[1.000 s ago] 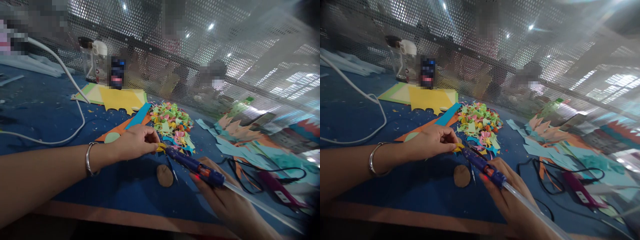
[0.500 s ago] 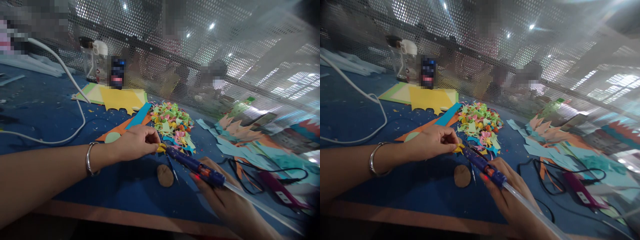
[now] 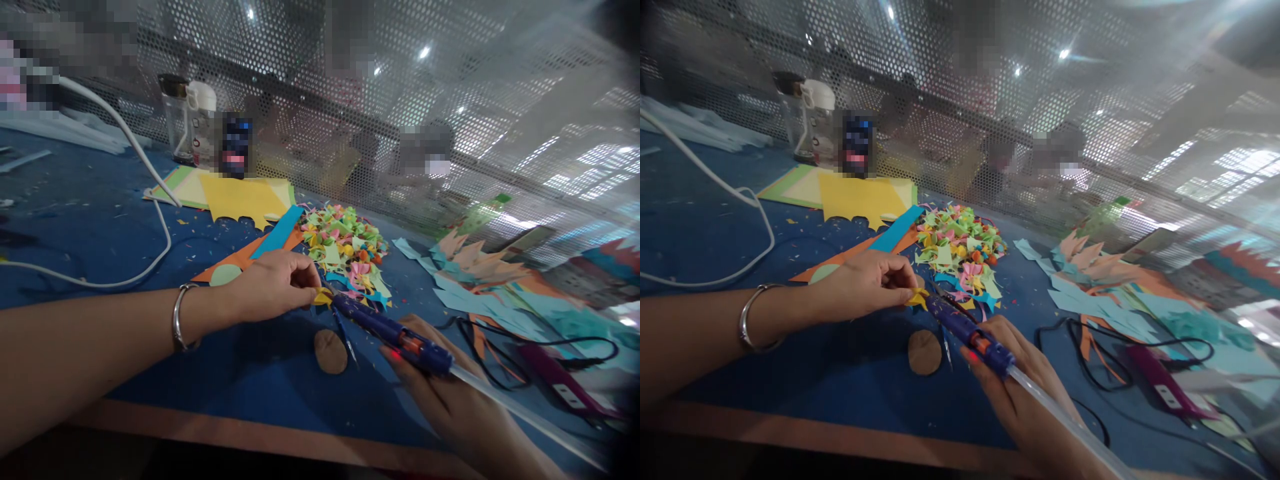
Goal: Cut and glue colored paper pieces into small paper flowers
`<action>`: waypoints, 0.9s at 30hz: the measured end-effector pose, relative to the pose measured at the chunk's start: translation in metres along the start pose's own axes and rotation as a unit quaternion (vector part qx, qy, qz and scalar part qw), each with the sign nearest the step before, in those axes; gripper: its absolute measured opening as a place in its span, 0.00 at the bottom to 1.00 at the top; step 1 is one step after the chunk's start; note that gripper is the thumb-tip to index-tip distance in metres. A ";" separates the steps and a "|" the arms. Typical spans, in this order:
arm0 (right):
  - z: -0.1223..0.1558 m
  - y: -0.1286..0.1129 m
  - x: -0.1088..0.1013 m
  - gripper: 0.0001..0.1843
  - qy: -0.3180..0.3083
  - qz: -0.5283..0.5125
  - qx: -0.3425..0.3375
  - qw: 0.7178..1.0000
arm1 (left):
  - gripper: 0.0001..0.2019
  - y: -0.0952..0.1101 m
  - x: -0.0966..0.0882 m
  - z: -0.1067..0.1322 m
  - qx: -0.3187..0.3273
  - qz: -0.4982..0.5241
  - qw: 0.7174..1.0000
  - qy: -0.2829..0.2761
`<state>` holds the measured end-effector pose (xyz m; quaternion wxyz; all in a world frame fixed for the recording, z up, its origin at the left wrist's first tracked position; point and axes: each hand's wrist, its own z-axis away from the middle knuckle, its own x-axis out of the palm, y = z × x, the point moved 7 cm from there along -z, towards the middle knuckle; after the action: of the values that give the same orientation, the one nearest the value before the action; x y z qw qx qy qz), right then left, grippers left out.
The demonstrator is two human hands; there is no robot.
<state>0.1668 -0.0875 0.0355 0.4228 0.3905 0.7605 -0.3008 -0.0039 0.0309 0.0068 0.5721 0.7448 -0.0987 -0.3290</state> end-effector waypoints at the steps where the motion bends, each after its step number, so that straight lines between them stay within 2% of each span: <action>1: 0.000 0.000 -0.001 0.05 0.004 0.008 -0.005 1.000 | 0.00 0.000 0.000 0.000 0.000 -0.001 1.000 0.000; 4: 0.001 -0.001 -0.002 0.05 0.010 0.020 -0.007 1.000 | 0.00 0.001 -0.001 0.000 -0.001 -0.004 1.000 0.002; 10: 0.002 0.004 0.001 0.07 -0.005 -0.015 0.032 0.999 | 0.02 0.000 0.000 0.001 -0.005 0.025 1.000 0.004; 23: 0.003 0.005 0.001 0.06 0.003 0.006 0.014 1.000 | 0.01 0.000 0.000 0.002 0.009 0.011 1.000 0.001; 27: 0.006 0.008 0.002 0.07 -0.006 -0.001 0.028 1.000 | 0.01 -0.002 0.001 0.001 0.008 0.030 1.000 -0.003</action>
<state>0.1755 -0.0871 0.0296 0.4161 0.3994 0.7495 -0.3251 -0.0043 0.0297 0.0044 0.5754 0.7449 -0.1252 -0.3136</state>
